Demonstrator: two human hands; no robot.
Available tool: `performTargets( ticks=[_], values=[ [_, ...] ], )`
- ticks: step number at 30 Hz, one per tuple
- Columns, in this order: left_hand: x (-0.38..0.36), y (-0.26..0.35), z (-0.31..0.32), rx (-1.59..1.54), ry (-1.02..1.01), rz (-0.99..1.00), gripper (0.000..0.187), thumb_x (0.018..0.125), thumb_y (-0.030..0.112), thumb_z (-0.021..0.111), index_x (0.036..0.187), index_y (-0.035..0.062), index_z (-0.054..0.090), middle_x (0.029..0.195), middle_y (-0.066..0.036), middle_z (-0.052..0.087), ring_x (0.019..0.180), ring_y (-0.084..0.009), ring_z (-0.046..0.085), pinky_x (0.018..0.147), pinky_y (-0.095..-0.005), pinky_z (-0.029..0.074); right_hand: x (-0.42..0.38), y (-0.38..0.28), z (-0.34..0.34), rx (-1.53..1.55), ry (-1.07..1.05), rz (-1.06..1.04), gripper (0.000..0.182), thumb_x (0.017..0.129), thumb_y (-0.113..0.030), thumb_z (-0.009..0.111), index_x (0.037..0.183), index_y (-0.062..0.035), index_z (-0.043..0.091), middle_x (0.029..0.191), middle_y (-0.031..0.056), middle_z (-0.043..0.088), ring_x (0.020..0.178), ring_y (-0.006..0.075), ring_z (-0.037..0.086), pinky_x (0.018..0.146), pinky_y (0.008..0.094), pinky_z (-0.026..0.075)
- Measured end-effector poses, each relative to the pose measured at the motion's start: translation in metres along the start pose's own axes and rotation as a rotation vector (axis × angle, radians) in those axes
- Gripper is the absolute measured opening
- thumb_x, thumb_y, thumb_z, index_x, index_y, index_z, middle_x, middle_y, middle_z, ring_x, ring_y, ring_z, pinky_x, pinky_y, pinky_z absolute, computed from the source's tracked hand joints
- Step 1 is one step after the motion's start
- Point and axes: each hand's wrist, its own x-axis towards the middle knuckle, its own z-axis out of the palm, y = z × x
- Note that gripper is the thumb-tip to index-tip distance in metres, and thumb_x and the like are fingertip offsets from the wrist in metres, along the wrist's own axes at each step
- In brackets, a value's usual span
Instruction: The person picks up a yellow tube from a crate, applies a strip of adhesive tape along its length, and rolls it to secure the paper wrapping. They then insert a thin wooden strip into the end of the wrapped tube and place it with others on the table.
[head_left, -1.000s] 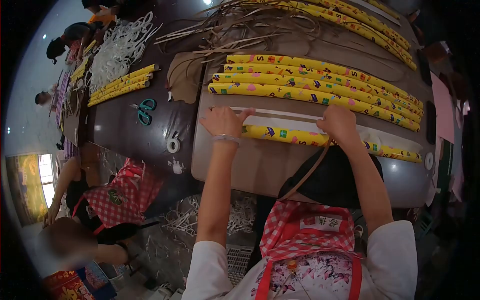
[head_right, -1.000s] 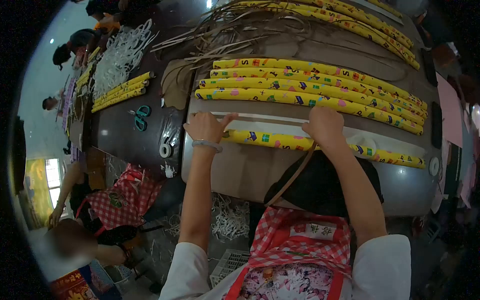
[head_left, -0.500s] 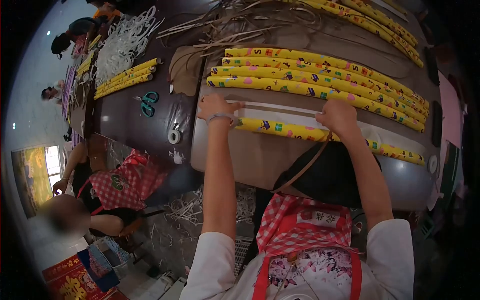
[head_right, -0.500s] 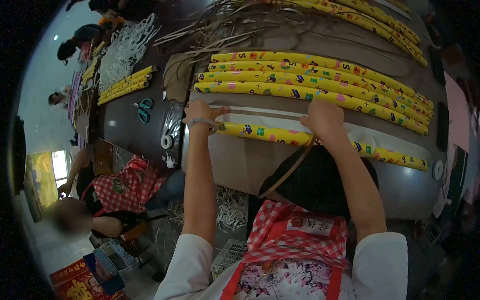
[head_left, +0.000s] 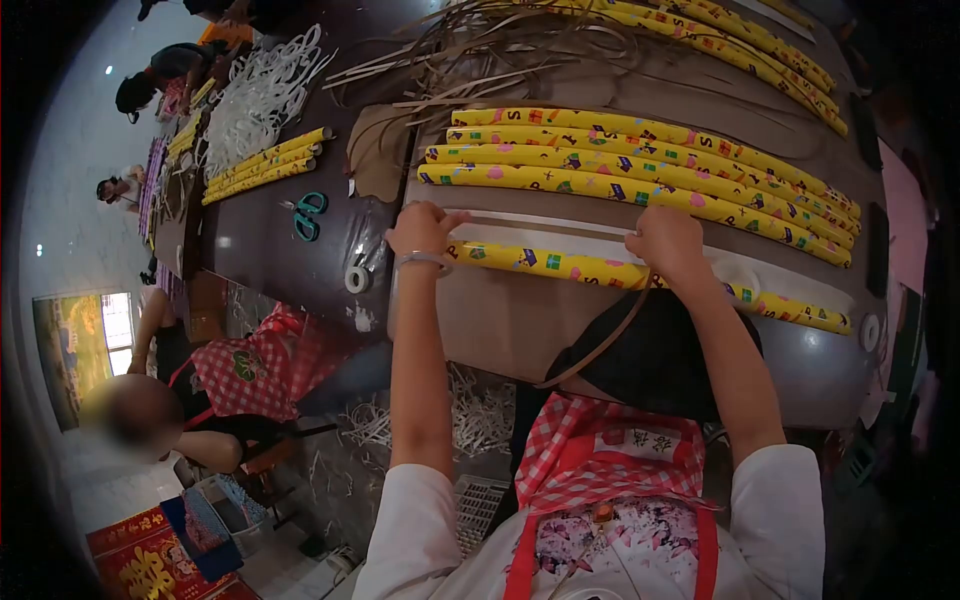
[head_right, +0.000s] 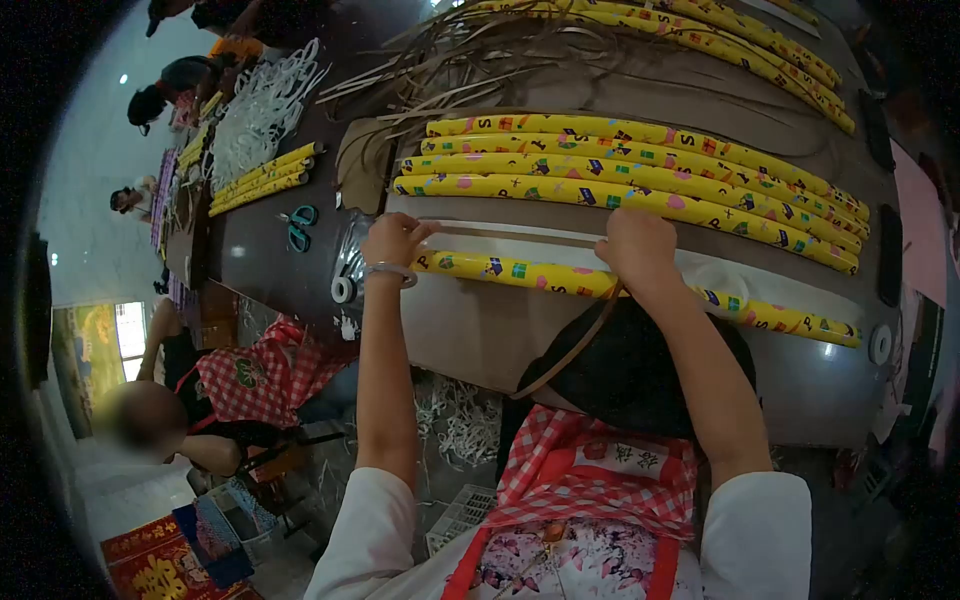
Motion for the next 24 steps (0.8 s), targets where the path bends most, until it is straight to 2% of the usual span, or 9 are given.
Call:
performTargets(
  ticks=[2, 4, 5, 7, 8, 10, 13, 17, 24],
  values=[
    [-0.002, -0.007, -0.001, -0.054, -0.035, -0.023, 0.049, 0.070, 0.053, 0.070, 0.092, 0.0103, 0.069, 0.093, -0.010, 0.065, 0.093, -0.0226, 0.063, 0.078, -0.0434, 0.045, 0.000, -0.001, -0.001, 0.005, 0.010, 0.001, 0.023, 0.070, -0.025, 0.071, 0.072, -0.0025, 0.067, 0.071, 0.0148, 0.065, 0.070, 0.0313, 0.065, 0.062, 0.0414, 0.051],
    [-0.006, -0.012, 0.004, -0.088, 0.103, 0.109, 0.036, 0.077, 0.039, 0.068, 0.095, 0.0084, 0.067, 0.095, -0.010, 0.065, 0.092, -0.0246, 0.062, 0.078, -0.0427, 0.045, -0.001, -0.002, -0.002, 0.011, 0.016, 0.004, 0.023, 0.069, -0.025, 0.071, 0.072, -0.0026, 0.067, 0.071, 0.0148, 0.065, 0.071, 0.0313, 0.065, 0.062, 0.0415, 0.052],
    [-0.011, -0.009, 0.008, -0.089, 0.102, 0.110, 0.036, 0.077, 0.039, 0.068, 0.095, 0.0084, 0.067, 0.095, -0.010, 0.065, 0.092, -0.0246, 0.062, 0.078, -0.0427, 0.045, 0.000, -0.002, -0.003, 0.007, 0.002, 0.020, 0.023, 0.069, -0.025, 0.072, 0.073, -0.0025, 0.067, 0.071, 0.0149, 0.065, 0.070, 0.0314, 0.065, 0.062, 0.0413, 0.052],
    [-0.029, 0.011, 0.021, -0.056, 0.648, 0.185, 0.025, 0.080, 0.026, 0.066, 0.098, 0.0078, 0.063, 0.097, -0.009, 0.065, 0.093, -0.0260, 0.060, 0.079, -0.0423, 0.044, 0.000, -0.001, -0.002, 0.001, -0.013, 0.040, 0.023, 0.069, -0.025, 0.073, 0.073, -0.0024, 0.067, 0.071, 0.0149, 0.065, 0.070, 0.0314, 0.065, 0.062, 0.0412, 0.052],
    [-0.039, 0.023, 0.023, -0.107, 0.594, 0.279, 0.022, 0.081, 0.018, 0.064, 0.100, 0.0088, 0.061, 0.100, -0.009, 0.063, 0.097, -0.0264, 0.058, 0.079, -0.0418, 0.044, 0.000, 0.001, -0.001, 0.000, 0.007, 0.016, 0.024, 0.068, -0.025, 0.073, 0.073, -0.0022, 0.067, 0.070, 0.0150, 0.065, 0.070, 0.0315, 0.065, 0.061, 0.0410, 0.052],
    [-0.066, 0.049, 0.030, -0.155, 0.467, 0.438, 0.020, 0.083, 0.018, 0.063, 0.100, 0.0066, 0.064, 0.102, -0.010, 0.063, 0.093, -0.0281, 0.059, 0.078, -0.0407, 0.044, 0.000, 0.002, 0.001, -0.005, 0.026, -0.006, 0.024, 0.068, -0.025, 0.073, 0.073, -0.0019, 0.067, 0.070, 0.0151, 0.064, 0.069, 0.0315, 0.065, 0.061, 0.0407, 0.052],
    [-0.092, 0.074, 0.042, -0.197, 0.470, 0.549, 0.022, 0.088, 0.022, 0.057, 0.102, 0.0064, 0.064, 0.102, -0.009, 0.064, 0.095, -0.0261, 0.059, 0.080, -0.0392, 0.042, 0.001, 0.003, -0.001, -0.017, 0.026, 0.019, 0.025, 0.068, -0.025, 0.073, 0.071, -0.0013, 0.067, 0.069, 0.0153, 0.064, 0.068, 0.0314, 0.065, 0.060, 0.0408, 0.051],
    [-0.097, 0.077, 0.052, -0.052, 0.412, 0.510, 0.034, 0.095, 0.030, 0.044, 0.107, 0.0049, 0.064, 0.108, -0.006, 0.062, 0.100, -0.0239, 0.057, 0.083, -0.0391, 0.039, -0.001, 0.003, 0.005, 0.005, 0.109, -0.027, 0.024, 0.067, -0.024, 0.073, 0.066, -0.0014, 0.065, 0.066, 0.0140, 0.061, 0.066, 0.0302, 0.063, 0.057, 0.0407, 0.050],
    [-0.095, 0.076, 0.054, 0.003, 0.405, 0.549, 0.033, 0.096, 0.026, 0.040, 0.107, 0.0047, 0.063, 0.107, -0.007, 0.060, 0.104, -0.0229, 0.054, 0.091, -0.0407, 0.036, -0.007, 0.007, 0.009, 0.017, 0.156, -0.049, 0.021, 0.066, -0.022, 0.071, 0.069, -0.0026, 0.065, 0.071, 0.0146, 0.062, 0.071, 0.0311, 0.063, 0.062, 0.0424, 0.050]
  ],
)
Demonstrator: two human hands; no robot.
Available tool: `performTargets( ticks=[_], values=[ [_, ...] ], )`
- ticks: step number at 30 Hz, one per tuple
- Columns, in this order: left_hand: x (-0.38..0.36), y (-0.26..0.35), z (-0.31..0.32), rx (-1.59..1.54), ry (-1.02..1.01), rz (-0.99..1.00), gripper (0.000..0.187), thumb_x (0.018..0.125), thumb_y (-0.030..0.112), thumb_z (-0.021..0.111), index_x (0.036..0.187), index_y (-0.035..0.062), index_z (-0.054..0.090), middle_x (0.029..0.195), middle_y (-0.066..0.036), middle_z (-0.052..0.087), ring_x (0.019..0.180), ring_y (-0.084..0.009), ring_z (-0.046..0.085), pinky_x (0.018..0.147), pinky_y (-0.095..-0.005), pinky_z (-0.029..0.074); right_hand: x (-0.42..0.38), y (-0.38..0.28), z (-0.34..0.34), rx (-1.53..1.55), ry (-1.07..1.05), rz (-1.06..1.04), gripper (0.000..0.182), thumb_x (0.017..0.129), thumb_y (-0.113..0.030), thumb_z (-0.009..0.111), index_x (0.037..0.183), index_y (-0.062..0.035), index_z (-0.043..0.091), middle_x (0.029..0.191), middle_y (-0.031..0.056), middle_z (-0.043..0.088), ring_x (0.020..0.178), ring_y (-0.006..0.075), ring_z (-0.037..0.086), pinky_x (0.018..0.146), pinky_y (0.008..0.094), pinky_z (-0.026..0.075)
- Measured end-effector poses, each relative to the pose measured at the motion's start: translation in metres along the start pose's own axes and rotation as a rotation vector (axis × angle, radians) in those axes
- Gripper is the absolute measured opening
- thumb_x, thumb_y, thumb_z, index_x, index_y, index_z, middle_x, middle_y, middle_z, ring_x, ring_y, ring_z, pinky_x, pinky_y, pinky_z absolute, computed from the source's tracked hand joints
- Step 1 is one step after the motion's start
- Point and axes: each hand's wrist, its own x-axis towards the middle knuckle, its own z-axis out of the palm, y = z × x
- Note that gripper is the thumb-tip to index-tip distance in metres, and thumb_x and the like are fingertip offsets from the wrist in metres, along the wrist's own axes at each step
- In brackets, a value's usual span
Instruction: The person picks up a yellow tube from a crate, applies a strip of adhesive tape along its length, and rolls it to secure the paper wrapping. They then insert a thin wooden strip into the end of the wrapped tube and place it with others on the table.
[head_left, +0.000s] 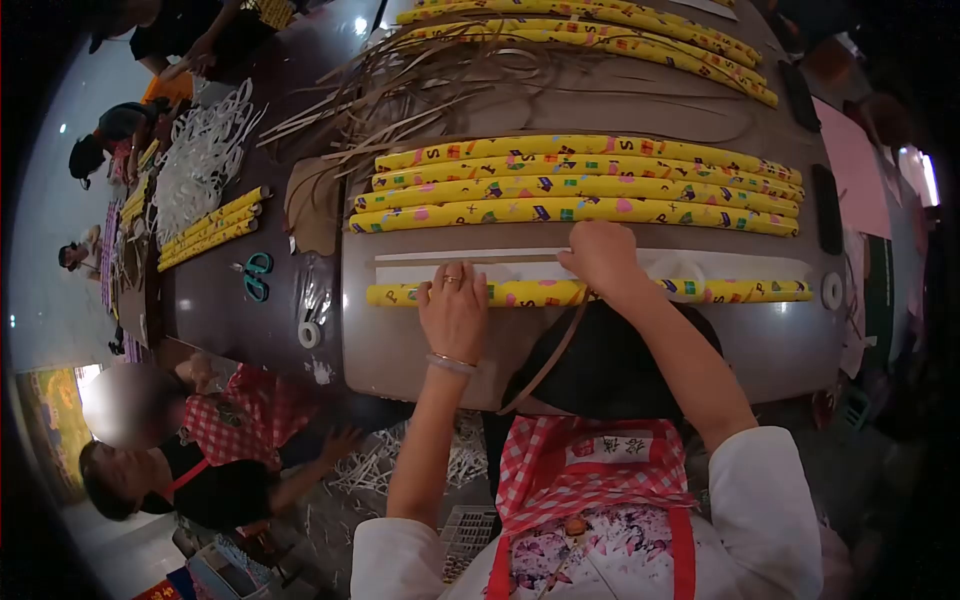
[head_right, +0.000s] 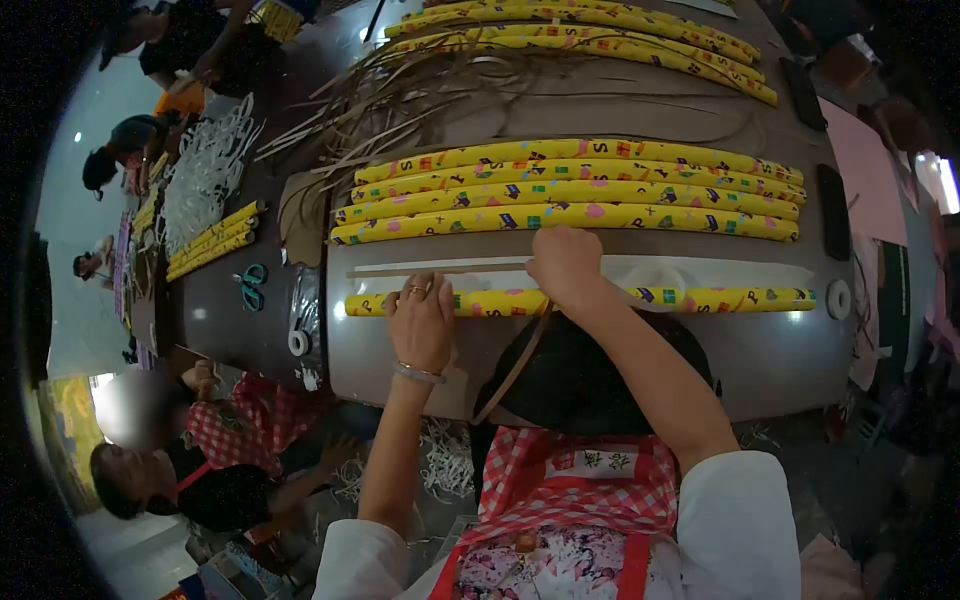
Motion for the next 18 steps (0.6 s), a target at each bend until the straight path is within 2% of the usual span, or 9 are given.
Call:
performTargets(
  ticks=[3, 5, 8, 12, 14, 18],
  values=[
    [-0.001, -0.005, 0.012, -0.012, 0.041, 0.040, 0.033, 0.096, 0.025, 0.040, 0.106, 0.0039, 0.063, 0.107, -0.009, 0.060, 0.103, -0.0235, 0.055, 0.091, -0.0405, 0.036, -0.009, 0.007, -0.004, 0.006, -0.071, 0.013, 0.023, 0.069, -0.029, 0.068, 0.075, -0.0059, 0.067, 0.068, 0.0121, 0.063, 0.069, 0.0301, 0.063, 0.062, 0.0418, 0.049],
    [0.000, -0.005, 0.008, -0.042, 0.023, 0.032, 0.032, 0.096, 0.025, 0.040, 0.106, 0.0037, 0.062, 0.107, -0.009, 0.060, 0.103, -0.0238, 0.055, 0.090, -0.0406, 0.036, -0.022, 0.007, -0.014, 0.016, -0.085, -0.016, 0.029, 0.073, -0.031, 0.067, 0.090, -0.0068, 0.064, 0.075, 0.0115, 0.063, 0.077, 0.0285, 0.063, 0.068, 0.0400, 0.049],
    [0.000, -0.003, 0.004, -0.072, -0.025, 0.008, 0.033, 0.096, 0.024, 0.039, 0.107, 0.0032, 0.062, 0.107, -0.011, 0.061, 0.103, -0.0240, 0.055, 0.090, -0.0411, 0.036, -0.044, 0.010, -0.030, 0.155, -0.011, 0.016, 0.033, 0.077, -0.034, 0.066, 0.097, -0.0081, 0.061, 0.080, 0.0099, 0.063, 0.082, 0.0274, 0.061, 0.070, 0.0387, 0.048],
    [0.000, -0.003, 0.004, -0.040, -0.055, 0.014, 0.036, 0.097, 0.026, 0.037, 0.112, 0.0040, 0.061, 0.109, -0.012, 0.061, 0.105, -0.0248, 0.055, 0.089, -0.0434, 0.036, -0.063, 0.020, -0.044, 0.233, -0.011, 0.056, 0.030, 0.082, -0.033, 0.064, 0.097, -0.0069, 0.059, 0.089, 0.0101, 0.061, 0.083, 0.0279, 0.062, 0.071, 0.0392, 0.049],
    [-0.002, -0.003, 0.003, -0.045, -0.026, 0.047, 0.035, 0.096, 0.026, 0.039, 0.112, 0.0045, 0.061, 0.109, -0.013, 0.059, 0.106, -0.0258, 0.054, 0.088, -0.0447, 0.037, -0.071, 0.031, -0.044, 0.323, 0.161, -0.012, 0.027, 0.083, -0.032, 0.063, 0.097, -0.0089, 0.060, 0.095, 0.0074, 0.059, 0.084, 0.0270, 0.061, 0.071, 0.0381, 0.049],
    [-0.002, 0.001, 0.001, -0.033, -0.022, 0.068, 0.035, 0.094, 0.027, 0.040, 0.114, 0.0068, 0.060, 0.110, -0.015, 0.058, 0.109, -0.0285, 0.052, 0.088, -0.0470, 0.037, -0.081, 0.047, -0.049, 0.211, 0.299, -0.022, 0.026, 0.083, -0.031, 0.063, 0.098, -0.0102, 0.060, 0.097, 0.0057, 0.058, 0.085, 0.0267, 0.061, 0.071, 0.0370, 0.049]
  ],
)
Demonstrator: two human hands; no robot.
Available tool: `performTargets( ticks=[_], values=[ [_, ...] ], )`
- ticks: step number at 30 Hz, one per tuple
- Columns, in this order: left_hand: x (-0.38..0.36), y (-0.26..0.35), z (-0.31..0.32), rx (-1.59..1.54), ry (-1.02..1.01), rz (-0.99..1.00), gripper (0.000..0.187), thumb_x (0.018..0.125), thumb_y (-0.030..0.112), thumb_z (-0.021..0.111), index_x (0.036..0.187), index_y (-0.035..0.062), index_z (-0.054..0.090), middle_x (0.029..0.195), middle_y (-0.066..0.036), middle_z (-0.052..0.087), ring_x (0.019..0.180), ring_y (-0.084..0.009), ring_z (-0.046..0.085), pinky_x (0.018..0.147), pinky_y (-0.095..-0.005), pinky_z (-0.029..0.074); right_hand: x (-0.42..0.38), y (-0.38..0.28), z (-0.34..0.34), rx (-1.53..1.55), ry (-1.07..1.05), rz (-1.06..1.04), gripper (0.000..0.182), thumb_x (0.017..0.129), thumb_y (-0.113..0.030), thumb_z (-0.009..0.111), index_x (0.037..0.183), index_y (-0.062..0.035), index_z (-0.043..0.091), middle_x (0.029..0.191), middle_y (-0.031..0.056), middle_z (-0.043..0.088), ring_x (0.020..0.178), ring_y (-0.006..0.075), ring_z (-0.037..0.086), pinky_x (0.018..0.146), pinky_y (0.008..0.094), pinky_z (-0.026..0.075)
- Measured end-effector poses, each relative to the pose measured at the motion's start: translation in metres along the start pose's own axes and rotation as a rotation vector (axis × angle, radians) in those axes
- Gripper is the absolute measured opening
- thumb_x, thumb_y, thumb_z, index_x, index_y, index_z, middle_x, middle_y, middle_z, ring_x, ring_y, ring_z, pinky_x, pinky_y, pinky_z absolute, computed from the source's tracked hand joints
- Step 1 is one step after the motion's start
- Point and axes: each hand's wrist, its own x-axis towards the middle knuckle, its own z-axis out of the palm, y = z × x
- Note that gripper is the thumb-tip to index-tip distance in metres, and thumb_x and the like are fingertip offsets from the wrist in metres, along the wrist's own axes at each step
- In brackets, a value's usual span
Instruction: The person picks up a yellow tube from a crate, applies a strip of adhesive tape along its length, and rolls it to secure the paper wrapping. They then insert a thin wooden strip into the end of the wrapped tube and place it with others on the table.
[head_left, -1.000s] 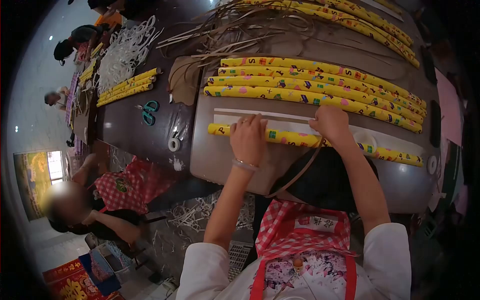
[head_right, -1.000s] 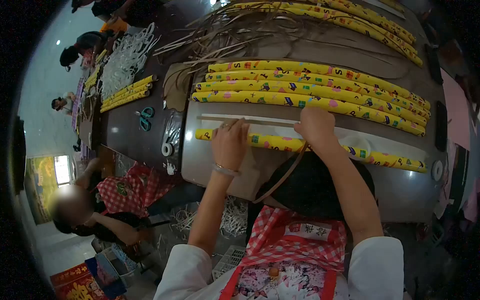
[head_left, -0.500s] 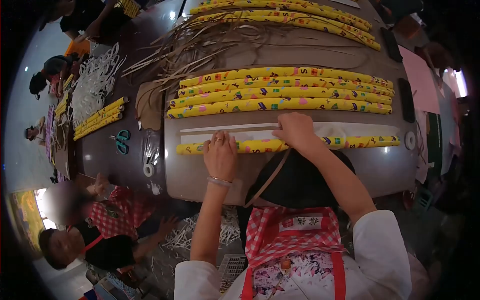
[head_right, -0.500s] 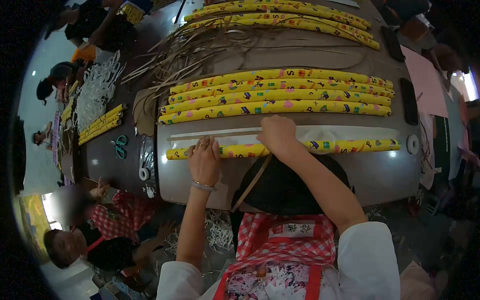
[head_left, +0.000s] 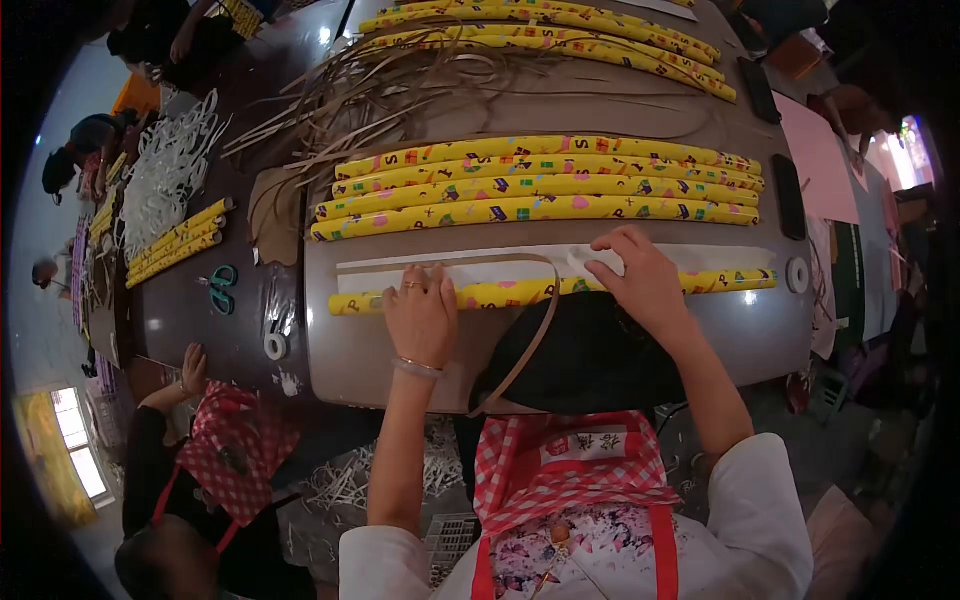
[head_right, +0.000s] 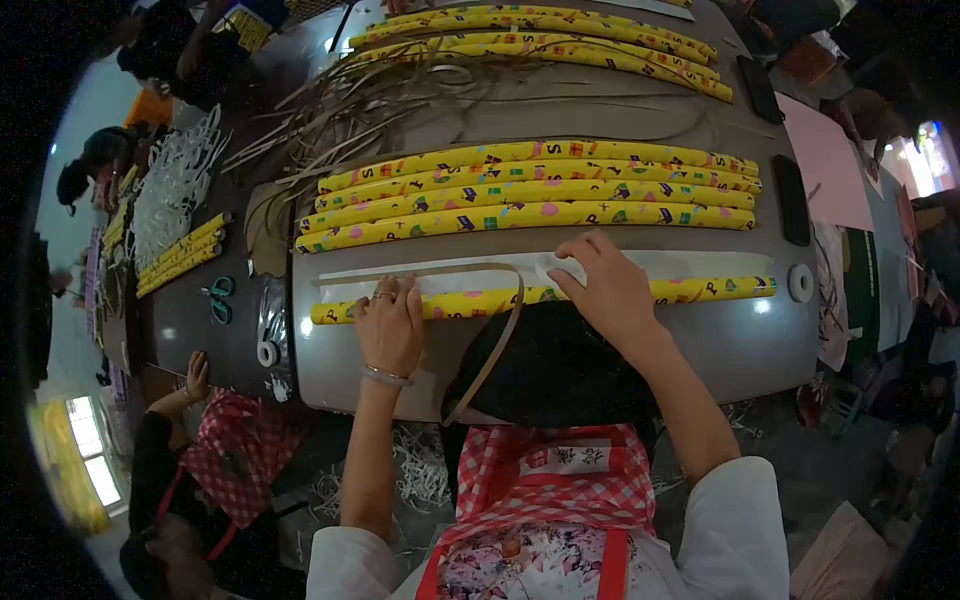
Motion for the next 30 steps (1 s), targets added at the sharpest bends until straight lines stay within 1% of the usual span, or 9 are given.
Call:
performTargets(
  ticks=[2, 5, 7, 9, 11, 13, 17, 26, 30],
  values=[
    [0.000, 0.001, -0.001, 0.009, -0.008, 0.006, 0.035, 0.094, 0.027, 0.041, 0.114, 0.0065, 0.060, 0.111, -0.015, 0.057, 0.110, -0.0285, 0.051, 0.088, -0.0473, 0.037, -0.002, 0.005, -0.006, 0.047, -0.094, 0.053, 0.025, 0.082, -0.031, 0.065, 0.095, -0.0100, 0.062, 0.095, 0.0052, 0.058, 0.086, 0.0259, 0.060, 0.071, 0.0366, 0.049],
    [0.001, 0.001, -0.004, -0.014, -0.035, -0.013, 0.034, 0.093, 0.026, 0.041, 0.114, 0.0063, 0.060, 0.112, -0.015, 0.056, 0.113, -0.0289, 0.050, 0.088, -0.0474, 0.037, -0.005, 0.009, -0.009, 0.029, -0.117, 0.003, 0.022, 0.080, -0.030, 0.067, 0.088, -0.0098, 0.063, 0.091, 0.0044, 0.058, 0.085, 0.0255, 0.060, 0.071, 0.0364, 0.049],
    [0.002, 0.004, -0.008, -0.055, -0.055, -0.033, 0.034, 0.093, 0.026, 0.041, 0.115, 0.0065, 0.060, 0.113, -0.015, 0.055, 0.114, -0.0293, 0.049, 0.089, -0.0472, 0.037, -0.009, 0.012, -0.011, 0.020, -0.153, 0.023, 0.020, 0.079, -0.029, 0.067, 0.085, -0.0096, 0.064, 0.090, 0.0042, 0.059, 0.084, 0.0252, 0.060, 0.071, 0.0363, 0.049],
    [0.005, 0.008, -0.009, 0.044, -0.040, -0.025, 0.034, 0.093, 0.025, 0.042, 0.114, 0.0052, 0.060, 0.115, -0.014, 0.054, 0.115, -0.0280, 0.048, 0.091, -0.0459, 0.037, -0.014, 0.016, -0.013, 0.006, -0.186, 0.052, 0.019, 0.078, -0.028, 0.068, 0.082, -0.0095, 0.064, 0.088, 0.0041, 0.059, 0.082, 0.0250, 0.060, 0.071, 0.0363, 0.049],
    [0.005, 0.007, -0.004, 0.015, -0.068, -0.006, 0.034, 0.093, 0.024, 0.042, 0.114, 0.0040, 0.060, 0.116, -0.013, 0.054, 0.115, -0.0272, 0.048, 0.093, -0.0456, 0.036, -0.017, 0.026, -0.018, 0.067, -0.061, 0.073, 0.017, 0.078, -0.026, 0.068, 0.079, -0.0096, 0.064, 0.085, 0.0041, 0.059, 0.082, 0.0242, 0.060, 0.070, 0.0359, 0.048],
    [0.005, 0.011, -0.005, -0.031, -0.094, -0.020, 0.034, 0.093, 0.022, 0.042, 0.113, 0.0008, 0.058, 0.117, -0.011, 0.055, 0.114, -0.0254, 0.049, 0.096, -0.0456, 0.034, -0.022, 0.038, -0.029, 0.016, -0.029, 0.086, 0.016, 0.078, -0.024, 0.068, 0.078, -0.0090, 0.064, 0.085, 0.0043, 0.059, 0.083, 0.0242, 0.059, 0.070, 0.0355, 0.048],
    [0.005, 0.012, -0.005, -0.067, -0.117, -0.023, 0.033, 0.092, 0.021, 0.043, 0.113, 0.0006, 0.057, 0.117, -0.011, 0.056, 0.113, -0.0262, 0.050, 0.096, -0.0456, 0.034, -0.033, 0.066, -0.055, -0.102, 0.056, 0.079, 0.014, 0.079, -0.021, 0.066, 0.077, -0.0071, 0.063, 0.085, 0.0048, 0.058, 0.083, 0.0251, 0.058, 0.070, 0.0357, 0.048],
    [0.006, 0.013, -0.005, -0.014, -0.124, -0.002, 0.035, 0.092, 0.023, 0.044, 0.116, 0.0011, 0.056, 0.117, -0.012, 0.057, 0.112, -0.0272, 0.051, 0.095, -0.0450, 0.035, -0.059, 0.110, -0.095, -0.306, 0.097, 0.316, 0.014, 0.081, -0.021, 0.064, 0.078, -0.0071, 0.062, 0.084, 0.0044, 0.058, 0.083, 0.0251, 0.058, 0.068, 0.0383, 0.048],
    [0.006, 0.011, -0.005, -0.058, -0.152, -0.038, 0.036, 0.093, 0.023, 0.042, 0.117, 0.0014, 0.056, 0.119, -0.013, 0.057, 0.113, -0.0275, 0.052, 0.094, -0.0447, 0.035, -0.067, 0.127, -0.106, -0.364, 0.140, 0.348, 0.014, 0.082, -0.022, 0.063, 0.080, -0.0083, 0.062, 0.084, 0.0045, 0.058, 0.082, 0.0248, 0.058, 0.069, 0.0380, 0.048]
  ],
)
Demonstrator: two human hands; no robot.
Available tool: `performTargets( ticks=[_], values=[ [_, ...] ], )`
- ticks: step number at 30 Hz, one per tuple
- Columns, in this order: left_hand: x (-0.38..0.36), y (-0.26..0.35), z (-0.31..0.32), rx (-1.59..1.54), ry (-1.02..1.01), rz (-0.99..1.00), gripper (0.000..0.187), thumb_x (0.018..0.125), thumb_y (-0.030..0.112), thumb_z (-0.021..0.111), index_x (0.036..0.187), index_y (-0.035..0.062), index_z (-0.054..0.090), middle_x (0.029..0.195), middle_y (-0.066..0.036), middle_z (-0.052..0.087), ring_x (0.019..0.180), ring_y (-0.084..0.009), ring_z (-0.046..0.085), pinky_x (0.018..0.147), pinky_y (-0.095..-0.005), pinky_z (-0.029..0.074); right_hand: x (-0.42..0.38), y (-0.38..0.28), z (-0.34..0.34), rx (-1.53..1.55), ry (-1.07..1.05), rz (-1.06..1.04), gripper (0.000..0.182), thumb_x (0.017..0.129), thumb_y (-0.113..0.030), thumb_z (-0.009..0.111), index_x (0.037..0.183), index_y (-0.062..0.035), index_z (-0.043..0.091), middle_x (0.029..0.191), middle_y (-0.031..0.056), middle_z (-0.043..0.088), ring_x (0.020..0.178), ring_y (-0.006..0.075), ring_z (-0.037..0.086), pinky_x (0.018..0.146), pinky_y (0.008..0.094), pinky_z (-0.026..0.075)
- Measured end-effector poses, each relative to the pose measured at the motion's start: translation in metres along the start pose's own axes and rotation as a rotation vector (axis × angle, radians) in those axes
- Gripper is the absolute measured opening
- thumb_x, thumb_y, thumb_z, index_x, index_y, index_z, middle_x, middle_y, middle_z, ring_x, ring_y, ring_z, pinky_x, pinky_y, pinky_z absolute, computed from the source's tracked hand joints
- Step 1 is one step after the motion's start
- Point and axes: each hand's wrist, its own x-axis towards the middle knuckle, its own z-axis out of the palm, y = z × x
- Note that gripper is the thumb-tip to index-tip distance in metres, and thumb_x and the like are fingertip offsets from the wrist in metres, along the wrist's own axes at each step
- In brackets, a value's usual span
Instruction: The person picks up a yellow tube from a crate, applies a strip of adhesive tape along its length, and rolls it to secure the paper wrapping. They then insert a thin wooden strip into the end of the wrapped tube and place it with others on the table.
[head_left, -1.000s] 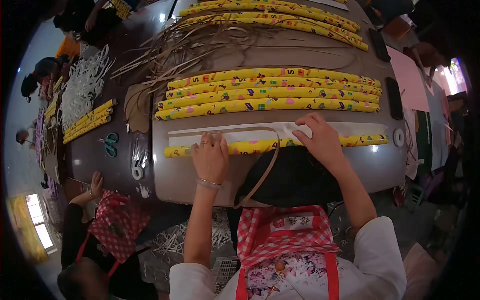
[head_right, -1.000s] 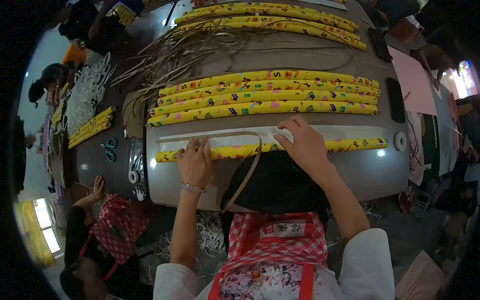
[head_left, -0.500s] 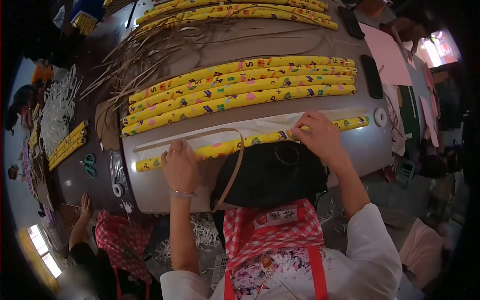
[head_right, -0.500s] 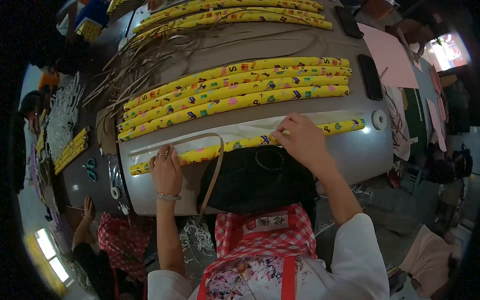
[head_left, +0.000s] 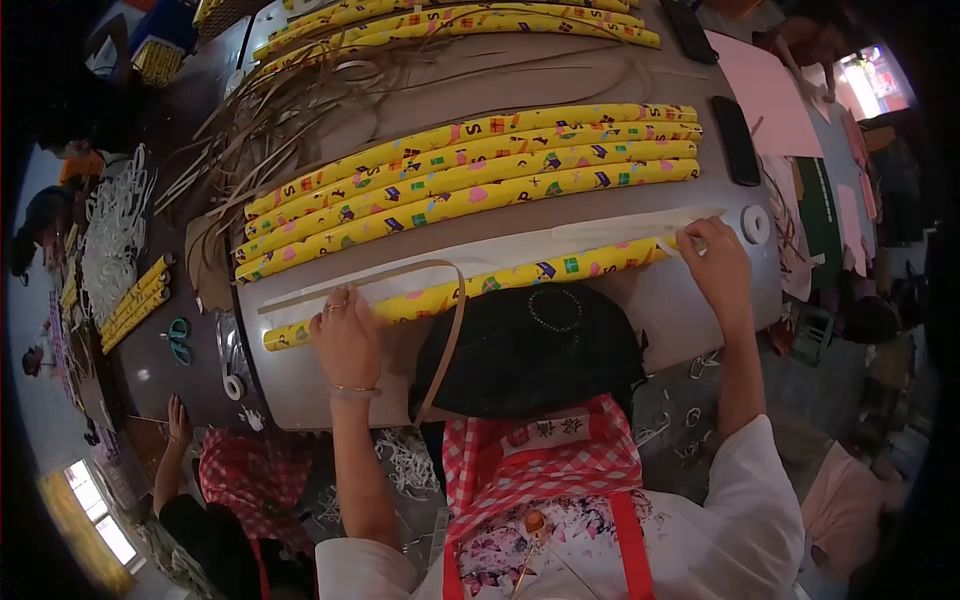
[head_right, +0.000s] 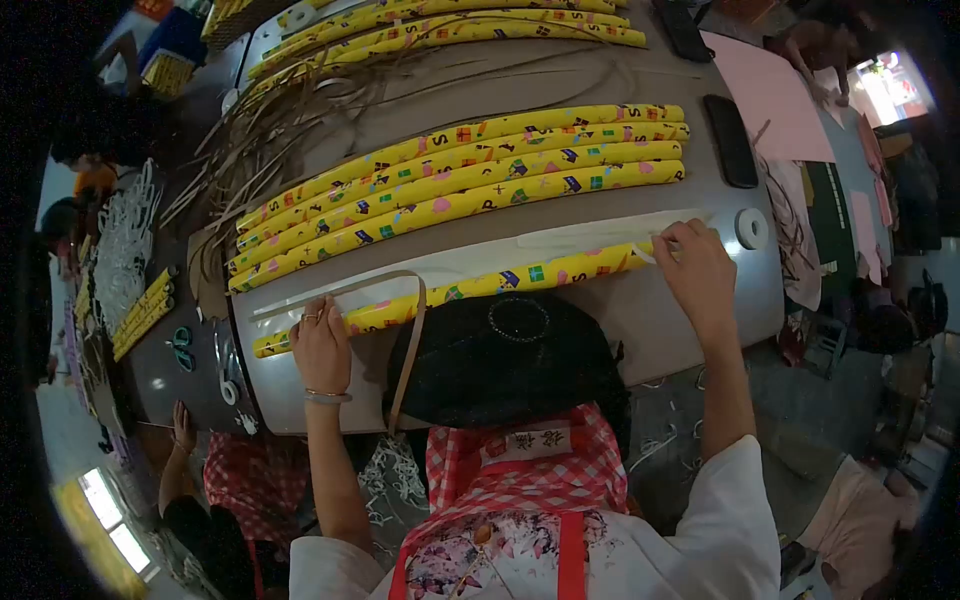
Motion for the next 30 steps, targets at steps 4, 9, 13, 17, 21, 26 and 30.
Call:
performTargets(
  ticks=[4, 9, 13, 17, 21, 26, 30],
  values=[
    [-0.001, 0.000, 0.003, 0.021, 0.047, 0.022, 0.035, 0.095, 0.023, 0.039, 0.116, 0.0011, 0.057, 0.117, -0.013, 0.058, 0.111, -0.0265, 0.052, 0.094, -0.0438, 0.036, 0.000, 0.018, -0.004, -0.029, 0.017, 0.136, 0.015, 0.084, -0.025, 0.061, 0.085, -0.0099, 0.063, 0.087, 0.0055, 0.060, 0.084, 0.0252, 0.060, 0.069, 0.0385, 0.049],
    [0.001, -0.001, 0.002, 0.020, 0.026, 0.031, 0.035, 0.096, 0.021, 0.037, 0.116, 0.0008, 0.058, 0.115, -0.012, 0.059, 0.107, -0.0258, 0.055, 0.092, -0.0432, 0.038, 0.000, 0.070, -0.001, 0.001, 0.075, 0.227, 0.019, 0.084, -0.026, 0.061, 0.095, -0.0108, 0.065, 0.095, 0.0083, 0.064, 0.086, 0.0274, 0.063, 0.071, 0.0381, 0.050],
    [0.000, -0.004, 0.006, 0.042, 0.010, 0.010, 0.035, 0.095, 0.021, 0.038, 0.117, 0.0013, 0.058, 0.116, -0.012, 0.059, 0.107, -0.0259, 0.055, 0.092, -0.0434, 0.038, 0.004, 0.108, -0.006, -0.015, 0.104, 0.332, 0.022, 0.082, -0.028, 0.060, 0.098, -0.0138, 0.065, 0.101, 0.0079, 0.065, 0.091, 0.0280, 0.063, 0.074, 0.0386, 0.050],
    [-0.001, -0.004, 0.005, 0.039, 0.023, 0.025, 0.036, 0.095, 0.022, 0.038, 0.118, 0.0020, 0.057, 0.117, -0.011, 0.058, 0.110, -0.0261, 0.053, 0.092, -0.0431, 0.038, 0.004, 0.131, -0.013, -0.255, 0.254, 0.392, 0.019, 0.082, -0.027, 0.060, 0.096, -0.0176, 0.066, 0.091, 0.0104, 0.066, 0.082, 0.0289, 0.064, 0.069, 0.0404, 0.050],
    [-0.001, -0.003, 0.002, 0.078, 0.015, 0.037, 0.036, 0.095, 0.022, 0.038, 0.117, 0.0023, 0.058, 0.117, -0.011, 0.058, 0.108, -0.0263, 0.054, 0.091, -0.0429, 0.038, 0.005, 0.150, -0.018, -0.321, 0.232, 0.588, 0.019, 0.084, -0.029, 0.057, 0.099, -0.0210, 0.065, 0.091, 0.0106, 0.067, 0.088, 0.0318, 0.063, 0.073, 0.0413, 0.050],
    [-0.003, -0.007, 0.009, 0.044, 0.038, 0.026, 0.036, 0.095, 0.021, 0.037, 0.117, 0.0017, 0.058, 0.115, -0.012, 0.059, 0.105, -0.0270, 0.056, 0.090, -0.0428, 0.039, -0.007, 0.149, -0.015, -0.440, 0.389, 0.347, 0.022, 0.085, -0.024, 0.058, 0.105, -0.0162, 0.063, 0.097, 0.0120, 0.063, 0.086, 0.0309, 0.062, 0.070, 0.0386, 0.051],
    [-0.003, -0.008, 0.012, 0.059, 0.099, 0.058, 0.035, 0.095, 0.021, 0.037, 0.115, 0.0008, 0.058, 0.114, -0.012, 0.060, 0.105, -0.0261, 0.056, 0.090, -0.0427, 0.039, -0.018, 0.048, -0.034, -0.255, 0.678, -0.024, 0.024, 0.085, -0.016, 0.060, 0.107, -0.0088, 0.060, 0.102, 0.0130, 0.057, 0.085, 0.0281, 0.060, 0.069, 0.0341, 0.051]
  ],
)
